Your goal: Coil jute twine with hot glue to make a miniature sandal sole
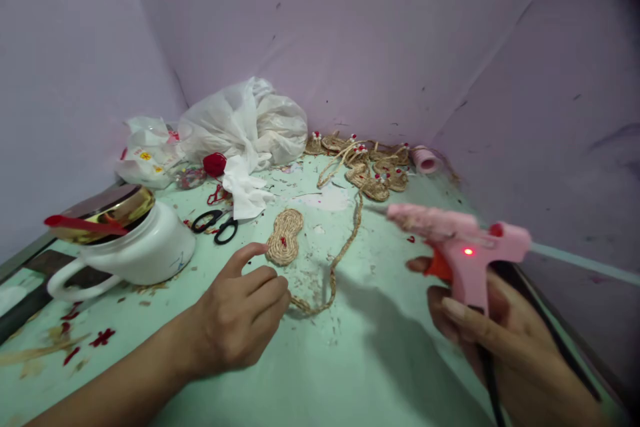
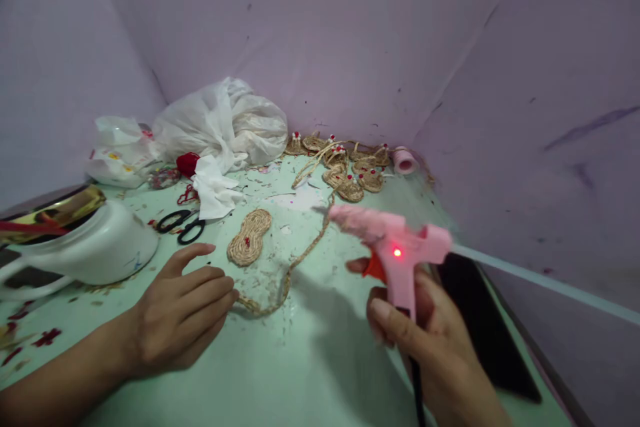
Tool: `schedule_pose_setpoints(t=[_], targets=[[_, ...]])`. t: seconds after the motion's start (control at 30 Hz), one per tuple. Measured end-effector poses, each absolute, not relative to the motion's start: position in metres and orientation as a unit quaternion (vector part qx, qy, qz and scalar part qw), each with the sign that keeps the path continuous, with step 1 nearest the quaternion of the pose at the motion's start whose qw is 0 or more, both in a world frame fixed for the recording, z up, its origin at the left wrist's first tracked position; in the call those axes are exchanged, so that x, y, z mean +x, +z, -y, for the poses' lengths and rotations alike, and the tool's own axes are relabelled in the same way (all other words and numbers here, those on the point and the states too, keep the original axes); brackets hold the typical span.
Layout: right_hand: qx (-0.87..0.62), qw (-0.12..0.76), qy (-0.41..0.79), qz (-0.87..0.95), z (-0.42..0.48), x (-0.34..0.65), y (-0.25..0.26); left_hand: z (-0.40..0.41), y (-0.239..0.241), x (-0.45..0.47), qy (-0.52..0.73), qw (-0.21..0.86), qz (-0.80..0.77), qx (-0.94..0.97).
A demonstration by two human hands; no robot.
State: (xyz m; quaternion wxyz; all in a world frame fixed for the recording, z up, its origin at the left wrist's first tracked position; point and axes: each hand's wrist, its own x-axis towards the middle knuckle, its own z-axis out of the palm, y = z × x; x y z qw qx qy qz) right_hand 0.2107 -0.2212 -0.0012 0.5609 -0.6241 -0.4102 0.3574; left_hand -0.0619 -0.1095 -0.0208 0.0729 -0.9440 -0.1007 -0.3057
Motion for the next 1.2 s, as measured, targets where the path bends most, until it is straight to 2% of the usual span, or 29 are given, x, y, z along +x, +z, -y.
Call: schedule_pose_setpoints(t=[0.1,0.23,0.63,1.2], targets=[[-0.568,0.476,0.455,0.494,0.228,0.206,-0.012,0.109,-0.02,-0.063,-0.307,0.076,0.105,-0.943],[-0.558,0.421,0.472,0.538,0.229,0.206,-0.016,0.107,-0.019,-0.064,-0.311,0.079,0.108,-0.941],[-0.547,0.375,0.536,0.521,0.227,0.209,-0.025,0.107,-0.02,-0.063,-0.329,0.084,0.096,-0.936],[-0.547,0.348,0.546,0.531,0.226,0.206,-0.024,0.106,-0.02,-0.063,-0.34,0.078,0.091,-0.933]])
